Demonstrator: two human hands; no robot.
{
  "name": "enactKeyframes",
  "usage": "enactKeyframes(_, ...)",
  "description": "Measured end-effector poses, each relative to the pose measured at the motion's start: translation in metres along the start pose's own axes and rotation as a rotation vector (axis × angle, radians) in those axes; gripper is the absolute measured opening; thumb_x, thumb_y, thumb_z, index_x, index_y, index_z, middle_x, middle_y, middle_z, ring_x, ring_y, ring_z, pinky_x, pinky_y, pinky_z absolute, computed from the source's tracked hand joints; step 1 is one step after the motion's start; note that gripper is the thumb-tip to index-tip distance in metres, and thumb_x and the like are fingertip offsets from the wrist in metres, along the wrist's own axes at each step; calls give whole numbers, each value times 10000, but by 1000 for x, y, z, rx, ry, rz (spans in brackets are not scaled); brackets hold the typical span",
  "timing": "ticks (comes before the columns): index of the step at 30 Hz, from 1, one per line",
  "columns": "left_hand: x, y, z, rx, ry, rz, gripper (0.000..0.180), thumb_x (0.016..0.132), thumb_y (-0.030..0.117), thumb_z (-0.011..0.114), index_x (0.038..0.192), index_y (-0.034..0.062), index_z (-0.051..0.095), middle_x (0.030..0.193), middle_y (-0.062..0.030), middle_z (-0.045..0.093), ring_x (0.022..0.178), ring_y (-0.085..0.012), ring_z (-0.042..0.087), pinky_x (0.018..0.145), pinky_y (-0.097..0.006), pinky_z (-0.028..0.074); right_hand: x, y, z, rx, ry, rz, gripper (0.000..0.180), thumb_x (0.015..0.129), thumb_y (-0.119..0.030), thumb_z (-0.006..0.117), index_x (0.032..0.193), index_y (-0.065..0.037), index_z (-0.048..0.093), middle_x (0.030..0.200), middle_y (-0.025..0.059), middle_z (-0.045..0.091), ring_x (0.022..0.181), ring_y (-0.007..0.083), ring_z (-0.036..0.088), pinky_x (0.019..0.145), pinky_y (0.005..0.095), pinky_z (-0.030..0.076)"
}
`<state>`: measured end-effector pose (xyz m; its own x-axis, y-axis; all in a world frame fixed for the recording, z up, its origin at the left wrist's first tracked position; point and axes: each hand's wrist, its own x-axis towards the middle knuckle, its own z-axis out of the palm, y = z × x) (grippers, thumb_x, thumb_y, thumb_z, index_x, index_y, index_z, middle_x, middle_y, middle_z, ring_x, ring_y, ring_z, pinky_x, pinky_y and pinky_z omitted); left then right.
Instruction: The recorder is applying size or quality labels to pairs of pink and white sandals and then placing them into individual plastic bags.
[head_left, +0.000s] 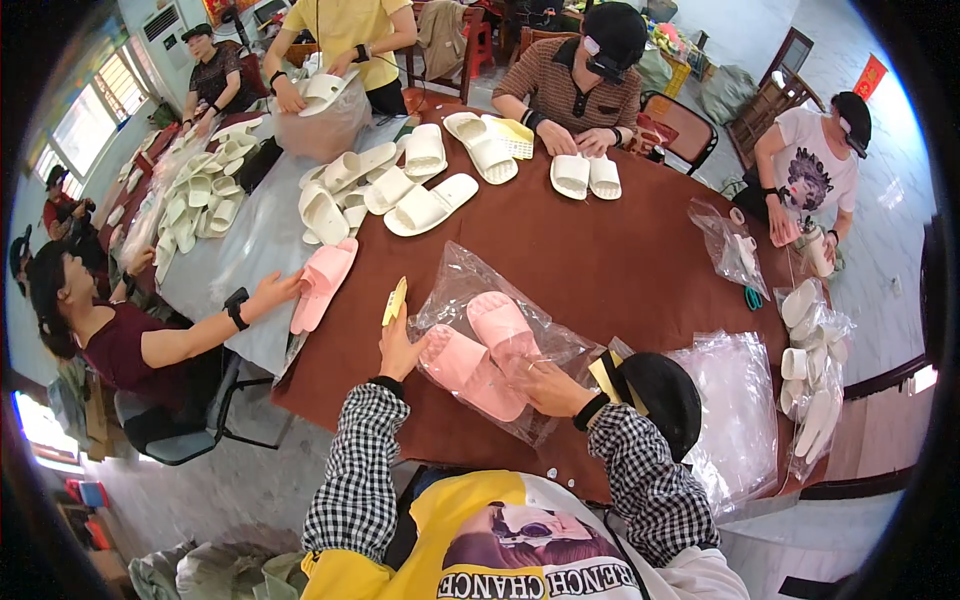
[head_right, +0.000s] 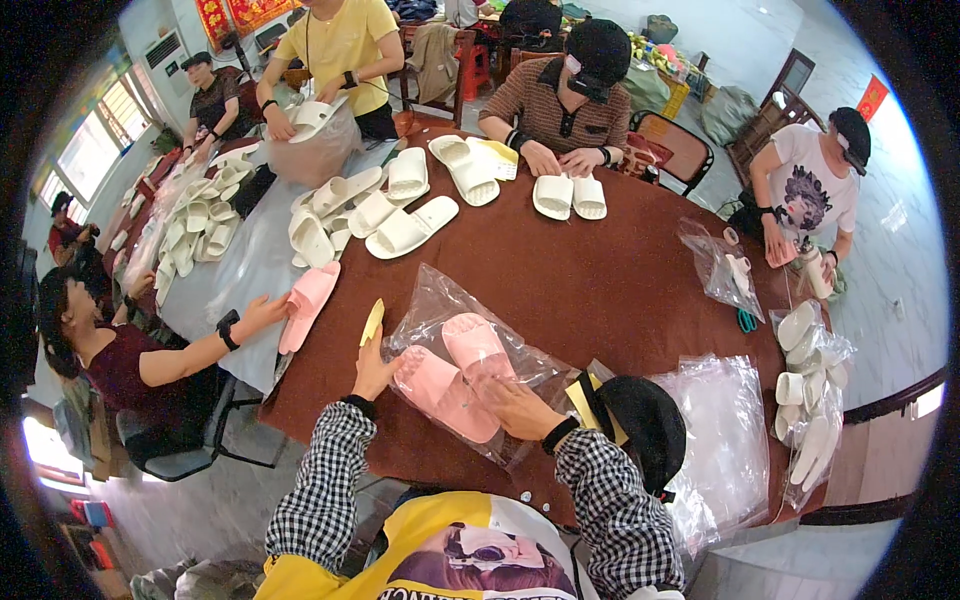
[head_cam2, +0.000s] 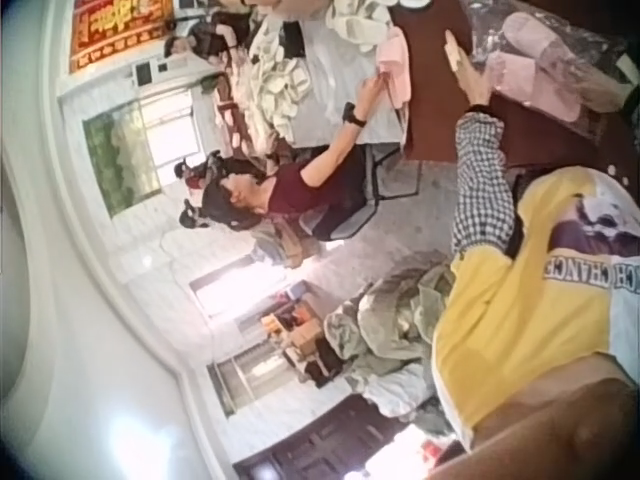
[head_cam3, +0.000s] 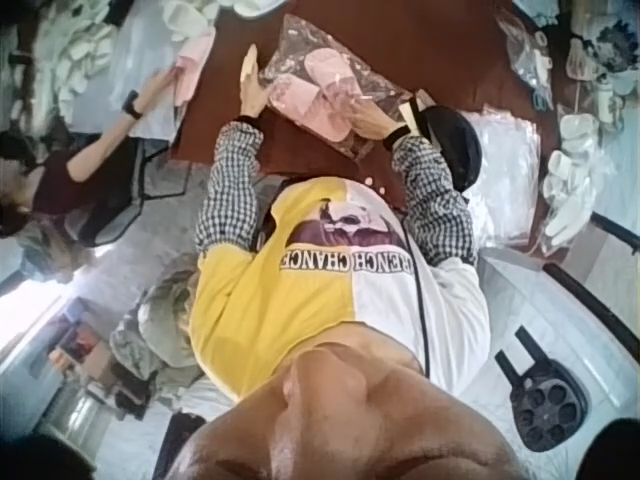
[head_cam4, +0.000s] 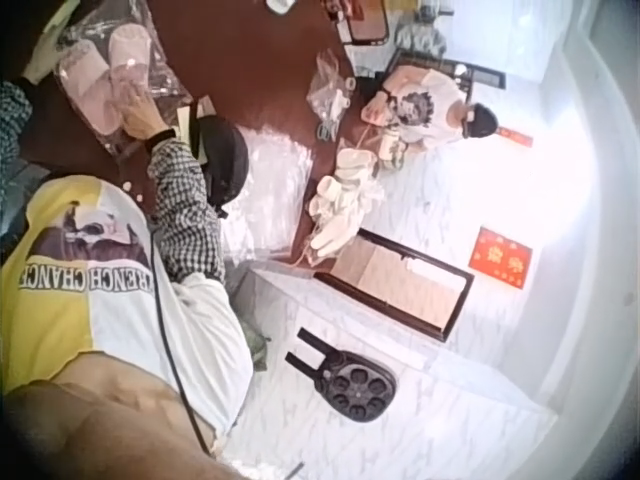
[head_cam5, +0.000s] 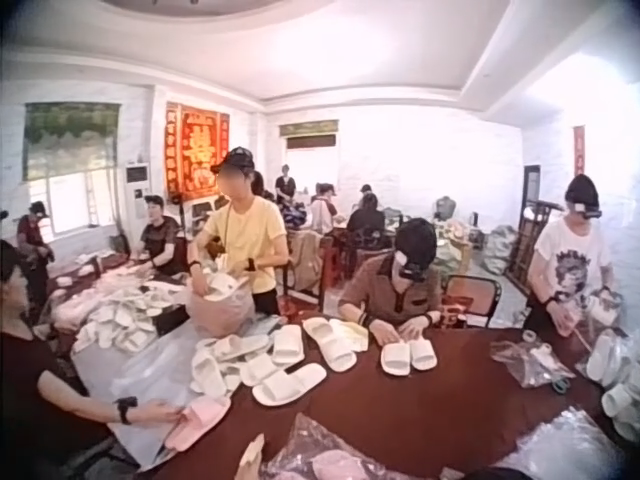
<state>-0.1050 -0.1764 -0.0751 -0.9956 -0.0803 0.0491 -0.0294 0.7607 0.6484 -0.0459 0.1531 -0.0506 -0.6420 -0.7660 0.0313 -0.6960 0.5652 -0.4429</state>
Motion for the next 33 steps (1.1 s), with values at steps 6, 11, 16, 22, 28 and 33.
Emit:
enactKeyframes(6,18,-60,6,-625,-127,-167,569,1020,349,434,1459,-10,388,1412,-264,477,1316,-382,457,1106,-385,338,58,3,29,-303,11,-112,248,864,-181,534,1070,-99,644,1146,133,581,1120,325,527,979,510,404)
enactKeyframes(11,9,-22,13,-280,-16,13,408,930,157,534,1304,-2,569,1223,-256,599,1186,-373,556,1025,-392,420,59,0,43,-305,96,73,222,859,-159,536,1037,-90,650,1133,148,586,1088,315,536,946,478,426)
enactKeyframes(16,6,-50,-7,-185,399,-59,159,848,78,645,974,-11,686,969,-186,652,875,-329,641,767,-413,500,17,-4,28,-41,227,14,275,870,-103,522,1123,-22,594,1182,188,553,1145,344,526,1009,414,412)
enactKeyframes(22,22,-108,-90,-167,861,-209,239,974,149,526,1026,-60,629,988,-192,631,941,-327,597,869,-413,455,-43,-14,2,114,237,141,281,873,-121,568,1140,-42,604,1136,204,565,1096,395,523,962,470,412)
enactKeyframes(28,50,18,-152,-392,878,-39,261,1017,135,485,1151,-76,559,1100,-157,599,997,-263,575,913,-362,441,-48,-28,9,127,122,208,165,898,-150,545,966,-63,668,1035,93,621,1009,315,550,900,402,439)
enactKeyframes(33,17,154,-126,-484,593,396,261,1002,139,535,1184,-47,565,1136,-147,608,1048,-223,565,934,-362,452,-43,-57,-59,358,319,528,280,928,-182,582,1167,-39,611,1205,181,603,1154,343,542,933,409,461)
